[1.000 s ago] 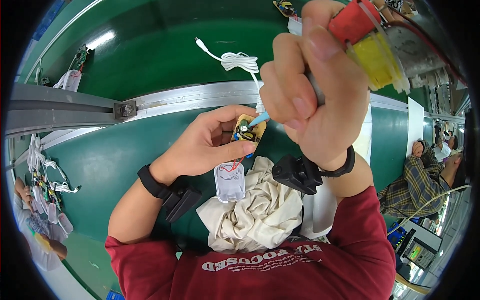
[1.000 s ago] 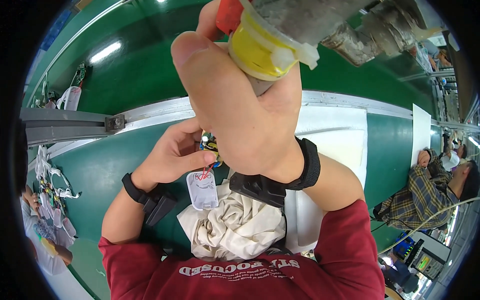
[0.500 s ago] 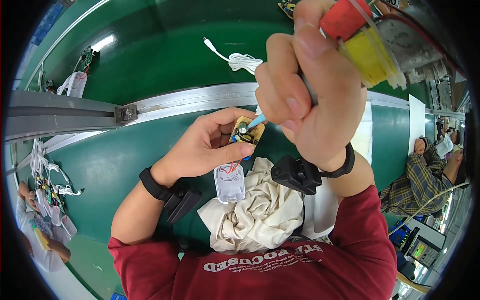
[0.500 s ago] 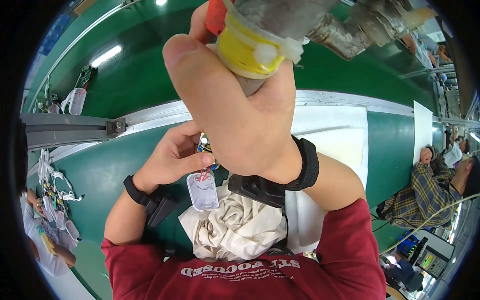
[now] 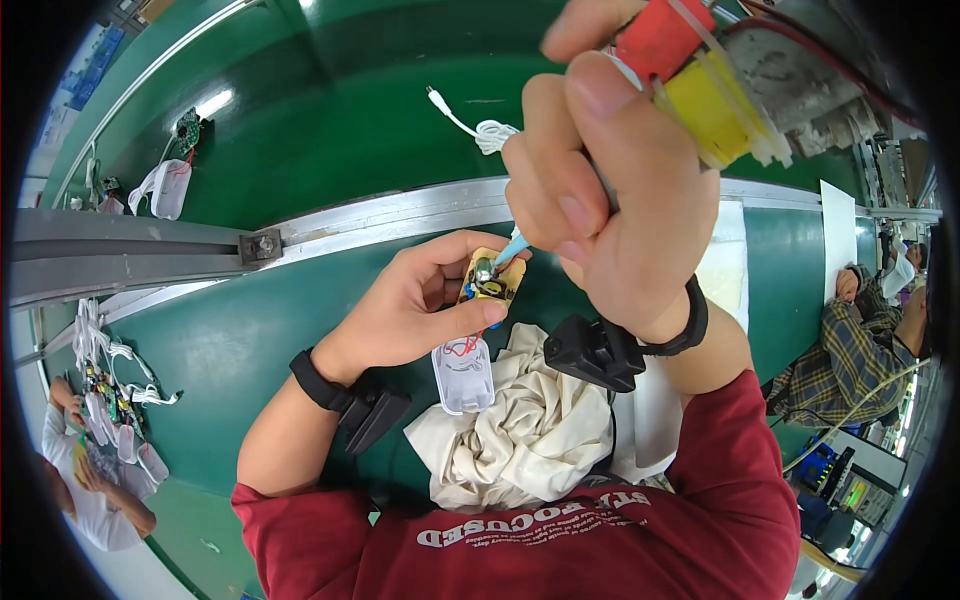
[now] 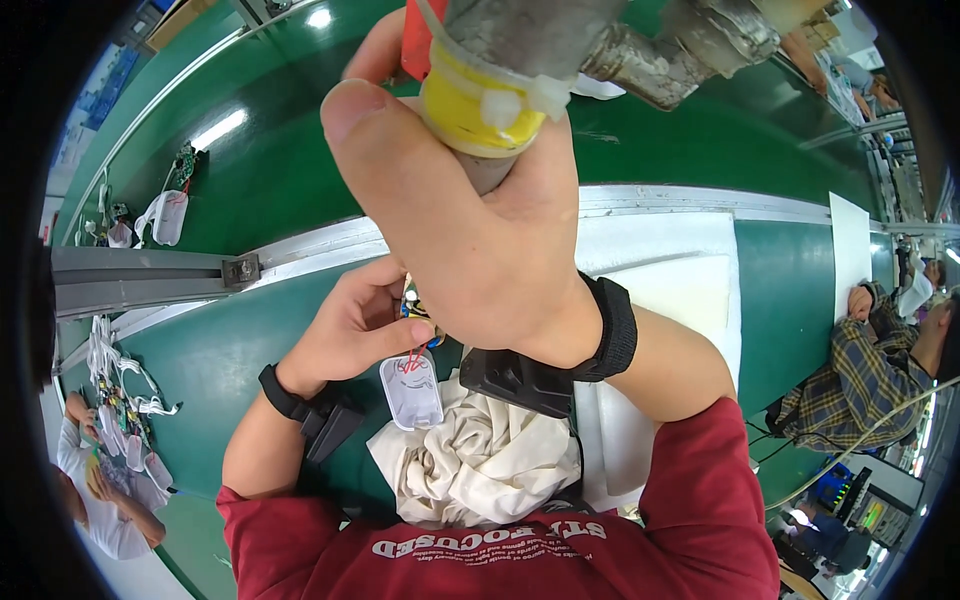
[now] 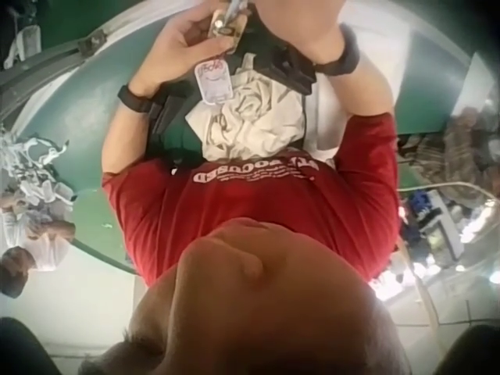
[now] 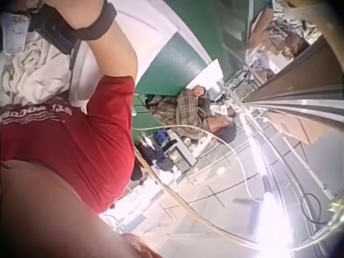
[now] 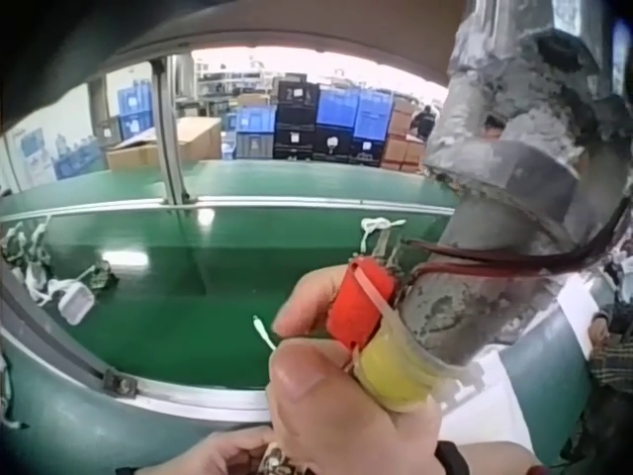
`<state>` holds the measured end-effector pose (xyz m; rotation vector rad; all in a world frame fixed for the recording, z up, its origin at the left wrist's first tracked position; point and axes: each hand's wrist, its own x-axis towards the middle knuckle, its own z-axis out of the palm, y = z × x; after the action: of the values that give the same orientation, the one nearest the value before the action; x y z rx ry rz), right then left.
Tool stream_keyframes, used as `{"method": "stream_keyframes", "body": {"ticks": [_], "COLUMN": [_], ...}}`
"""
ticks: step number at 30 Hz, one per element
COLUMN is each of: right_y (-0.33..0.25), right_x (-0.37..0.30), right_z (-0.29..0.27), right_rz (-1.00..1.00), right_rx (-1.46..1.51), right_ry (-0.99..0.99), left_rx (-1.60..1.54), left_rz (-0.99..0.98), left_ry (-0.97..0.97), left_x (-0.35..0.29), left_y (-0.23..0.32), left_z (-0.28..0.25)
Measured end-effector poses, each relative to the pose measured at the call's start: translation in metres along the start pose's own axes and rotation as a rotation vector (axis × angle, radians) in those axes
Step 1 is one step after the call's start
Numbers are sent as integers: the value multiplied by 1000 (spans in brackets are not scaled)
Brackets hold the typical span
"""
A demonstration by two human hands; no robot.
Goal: The person picks up a circuit board and places it into a white plastic housing, then applies glue from a handheld dispenser to the components. This process is repeated for several units, which are then set aside on the green conveyor belt.
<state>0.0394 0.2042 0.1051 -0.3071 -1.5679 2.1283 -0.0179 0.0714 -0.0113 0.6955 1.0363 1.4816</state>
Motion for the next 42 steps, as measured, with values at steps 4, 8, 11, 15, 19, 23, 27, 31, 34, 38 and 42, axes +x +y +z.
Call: {"method": "stream_keyframes", "body": {"ticks": [4, 8, 11, 15, 19, 23, 27, 31, 34, 38, 42], "right_y": [-2, -7, -11, -11, -9, -5, -1, 4, 7, 10, 9], "right_x": [-1, -4, -6, -8, -12, -20, -21, -19, -18, -16, -17], "right_z": [1, -5, -12, -15, -12, -1, 5, 7, 7, 7, 9], "right_rz": [-21, -50, -84, -59, -96, -36, -70, -104, -132, -136, -145], "right_rx": [4, 6, 18, 65, 173, 120, 86, 107, 104, 140, 148], "right_ry": [6, 10, -1, -164, -254, -159, -188, -214, -218, -248, -253], "left_rx": [15, 11, -58, -196, 19, 342, 967, 1780, 1944, 1864, 1952], "left_rz": [19, -41, -91, -14, 203, 304, 659, 607, 278, 39, -297], "left_ry": [-6, -22, -22, 57, 122, 198, 508, 1042, 1150, 1433, 1660], "left_x": [0, 1, 0, -1, 35, 80, 107, 96, 70, 46, 34], "left_y": [1, 4, 7, 13, 39, 80, 83, 75, 81, 94, 92], "left_z": [0, -2, -9, -17, -38, -54, -87, -125, -151, -178, -184]}}
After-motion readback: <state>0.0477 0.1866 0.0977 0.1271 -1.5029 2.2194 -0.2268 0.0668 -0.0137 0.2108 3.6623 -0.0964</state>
